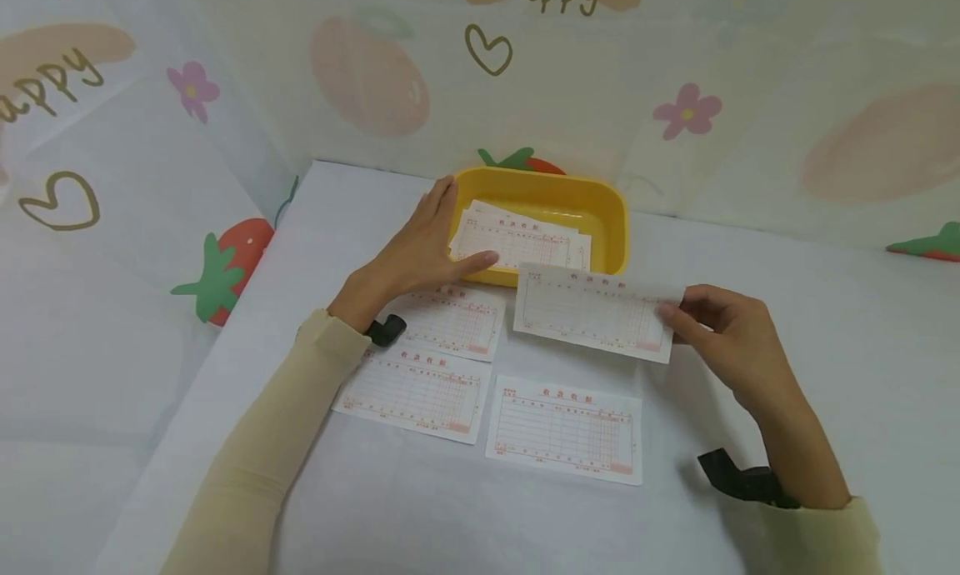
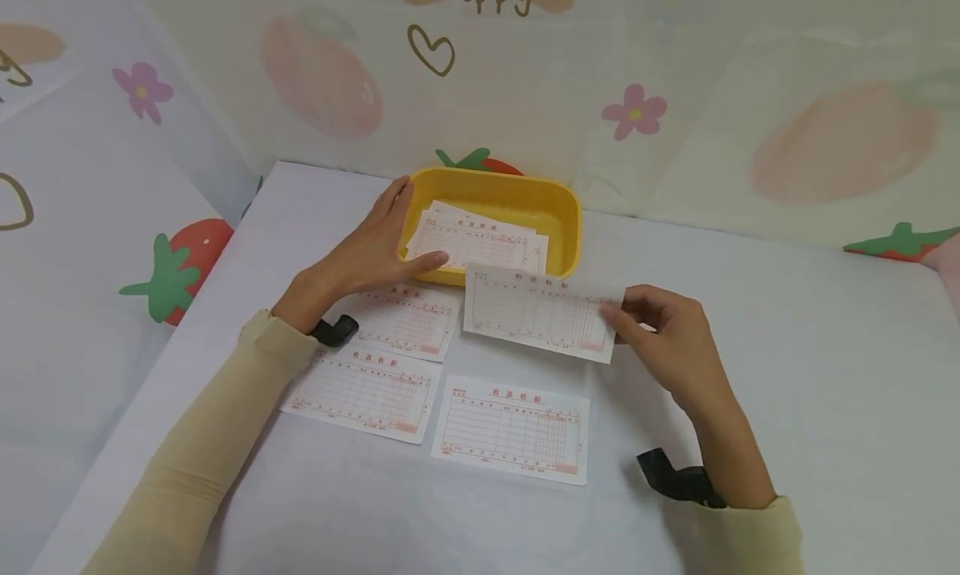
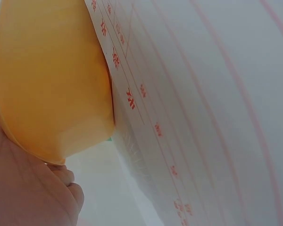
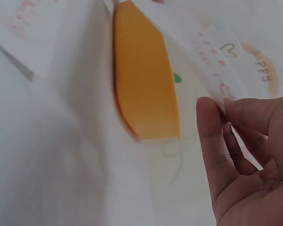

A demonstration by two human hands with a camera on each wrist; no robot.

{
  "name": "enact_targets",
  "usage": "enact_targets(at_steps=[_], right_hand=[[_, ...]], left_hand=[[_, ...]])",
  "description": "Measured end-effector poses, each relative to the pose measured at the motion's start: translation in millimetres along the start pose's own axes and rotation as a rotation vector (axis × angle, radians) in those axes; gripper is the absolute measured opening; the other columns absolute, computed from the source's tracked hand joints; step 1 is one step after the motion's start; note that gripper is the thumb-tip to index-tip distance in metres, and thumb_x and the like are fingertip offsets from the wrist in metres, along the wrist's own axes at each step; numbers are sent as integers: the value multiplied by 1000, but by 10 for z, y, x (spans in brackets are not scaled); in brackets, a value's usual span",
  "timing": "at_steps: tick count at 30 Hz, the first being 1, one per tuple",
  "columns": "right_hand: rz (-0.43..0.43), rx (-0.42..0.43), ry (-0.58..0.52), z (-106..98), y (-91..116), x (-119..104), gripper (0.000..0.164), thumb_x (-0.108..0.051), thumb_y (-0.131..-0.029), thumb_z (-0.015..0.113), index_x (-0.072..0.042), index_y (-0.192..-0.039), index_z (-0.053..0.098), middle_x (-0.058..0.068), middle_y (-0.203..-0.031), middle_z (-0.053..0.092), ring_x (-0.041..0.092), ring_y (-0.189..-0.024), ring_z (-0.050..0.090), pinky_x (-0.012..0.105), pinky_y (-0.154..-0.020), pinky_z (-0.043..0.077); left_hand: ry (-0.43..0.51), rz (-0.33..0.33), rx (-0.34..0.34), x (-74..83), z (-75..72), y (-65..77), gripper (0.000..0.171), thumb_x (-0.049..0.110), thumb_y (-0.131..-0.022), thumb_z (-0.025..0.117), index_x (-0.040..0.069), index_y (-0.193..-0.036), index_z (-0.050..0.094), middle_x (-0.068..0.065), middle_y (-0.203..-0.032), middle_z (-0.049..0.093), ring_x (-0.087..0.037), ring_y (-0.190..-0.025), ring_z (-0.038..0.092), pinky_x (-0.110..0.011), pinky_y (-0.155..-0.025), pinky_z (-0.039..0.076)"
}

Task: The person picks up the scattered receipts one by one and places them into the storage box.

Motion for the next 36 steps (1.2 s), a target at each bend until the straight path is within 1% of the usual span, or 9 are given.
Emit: enact_targets(at_steps=[3,9,14,17,19,23,28,33,36], right_hand=[[8,36,-45,-38,-100,-50,28,-21,-101,74,1,-117,71,-12,-98,70,1,-82,70,17,-76,63],[59,85,-98,-56,-354,-159,33,-24,-101,73,3,-120,65,-9,-106,66,-2,-86,71,14,-78,62],[43,100,-100,-40,-528,-255,35,-28,-102,72,1,-122,67,-11,-104,67,1,-88,70,16,-79,63],[40,92,-110,-28,-609,-296,37,-29,-102,72,0,-125,68,-11,-106,68,4,-90,70,16,-80,63],[46,81,-101,-12,-660,-321,39,-31,-102,71,-1,-127,68,-8,-109,68,4,-91,70,15,-80,62],[53,48,-76,58,-768,-376,41,-32,-102,72,-2,-130,68,3,-119,70,4,-92,70,16,-82,62],[19,17,-51,173,-905,-451,38,-27,-101,73,-1,-130,70,14,-123,70,5,-90,68,15,-79,62],[-26,15,11,275,-1012,-512,32,-21,-101,73,0,-125,72,18,-120,71,13,-94,68,9,-74,57],[-35,18,67,326,-1054,-524,32,-18,-101,73,-1,-128,71,19,-119,72,22,-102,69,5,-72,52]], left_hand=[[3,-7,-6,5,-9,7,126,81,-91,55,9,-169,-13,-6,-180,-16,-29,-169,-3,-49,-138,9],[-4,-12,-8,-5,-22,25,126,82,-91,53,9,-169,-14,-7,-180,-17,-28,-169,-5,-48,-138,7],[-4,-16,1,-29,-12,28,127,86,-90,51,11,-169,-14,-4,-179,-18,-28,-169,-4,-50,-138,13],[2,-15,3,-28,-10,28,128,87,-89,51,11,-169,-14,-4,-179,-18,-28,-169,-4,-50,-138,13],[4,-13,3,-26,-12,29,128,87,-89,50,11,-169,-15,-4,-179,-18,-28,-169,-4,-50,-138,13],[2,-7,9,-20,-22,31,128,87,-89,51,10,-169,-14,-5,-180,-17,-28,-169,-3,-50,-137,14],[-2,3,10,-34,-11,20,129,86,-89,52,9,-169,-13,-7,-180,-16,-31,-169,-2,-51,-137,14],[2,1,-4,-30,5,10,128,85,-90,52,10,-169,-14,-5,-179,-17,-31,-169,-3,-51,-137,13],[8,6,-6,-13,4,1,127,83,-90,54,10,-169,-14,-6,-180,-17,-30,-169,-4,-50,-138,12]])
Point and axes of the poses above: each hand's wrist, its own y-axis away from the middle knuckle, its own z-axis out of the palm, x = y × z, the point moved 1 cm from there along -y, towards the middle knuckle
